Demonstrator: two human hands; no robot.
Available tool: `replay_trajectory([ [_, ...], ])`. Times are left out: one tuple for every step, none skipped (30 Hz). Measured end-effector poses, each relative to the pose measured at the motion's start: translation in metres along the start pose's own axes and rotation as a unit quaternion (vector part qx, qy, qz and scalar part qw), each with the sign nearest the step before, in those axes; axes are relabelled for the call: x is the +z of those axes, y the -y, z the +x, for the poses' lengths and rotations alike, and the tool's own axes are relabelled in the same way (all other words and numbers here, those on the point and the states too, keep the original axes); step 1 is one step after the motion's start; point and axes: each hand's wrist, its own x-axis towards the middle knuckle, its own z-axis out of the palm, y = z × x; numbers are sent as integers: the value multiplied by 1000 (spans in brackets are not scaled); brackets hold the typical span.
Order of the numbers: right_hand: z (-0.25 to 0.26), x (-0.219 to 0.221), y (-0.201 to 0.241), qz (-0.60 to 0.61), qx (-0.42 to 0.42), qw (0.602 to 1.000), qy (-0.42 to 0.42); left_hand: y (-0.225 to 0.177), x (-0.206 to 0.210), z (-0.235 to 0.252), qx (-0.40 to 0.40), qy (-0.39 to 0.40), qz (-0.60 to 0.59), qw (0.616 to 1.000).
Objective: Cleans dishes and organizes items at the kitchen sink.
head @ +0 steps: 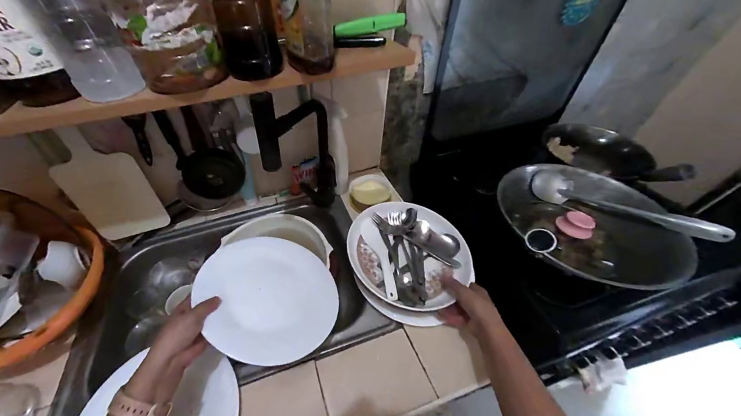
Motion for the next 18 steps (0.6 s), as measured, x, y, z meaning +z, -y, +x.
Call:
replay_trajectory([
  [1,3,1,25,20,999,7,0,2,0,-3,6,2,1000],
  [4,5,2,45,40,998,13,0,4,1,-3,9,5,1000],
  [7,5,3,59,59,996,21,1,6,3,-3,14,7,1000],
  [12,3,3,63,72,995,30,1,9,4,-2,19,9,1000],
  [15,1,4,57,78,995,38,2,11,6,-1,22,10,1000],
  [16,0,6,48,83,994,46,3,14,6,-2,24,11,1000],
  [16,-1,8,40,86,994,54,4,17,7,-3,22,12,1000],
  [16,-1,9,35,89,994,59,5,19,8,-5,21,13,1000],
  [16,-1,10,33,91,994,60,5,20,9,-5,25,12,1000],
  [17,-1,10,37,90,994,56,6,21,9,-4,30,10,1000],
  [17,-1,9,43,87,994,51,7,22,10,-3,34,6,999],
  [18,-1,8,49,81,994,48,7,23,11,-1,39,3,999],
  [19,-2,5,53,73,995,48,8,25,12,1,42,3,999],
  [18,-2,3,55,63,995,50,8,26,12,1,42,8,999],
  [17,-4,1,61,54,995,51,7,29,12,0,39,15,999],
  [16,-5,-1,67,49,995,54,7,31,12,-1,40,22,999],
  [14,-5,-1,69,46,995,56,6,32,13,-2,42,28,999],
  [13,-6,-1,67,45,995,56,7,34,15,-2,46,30,998],
])
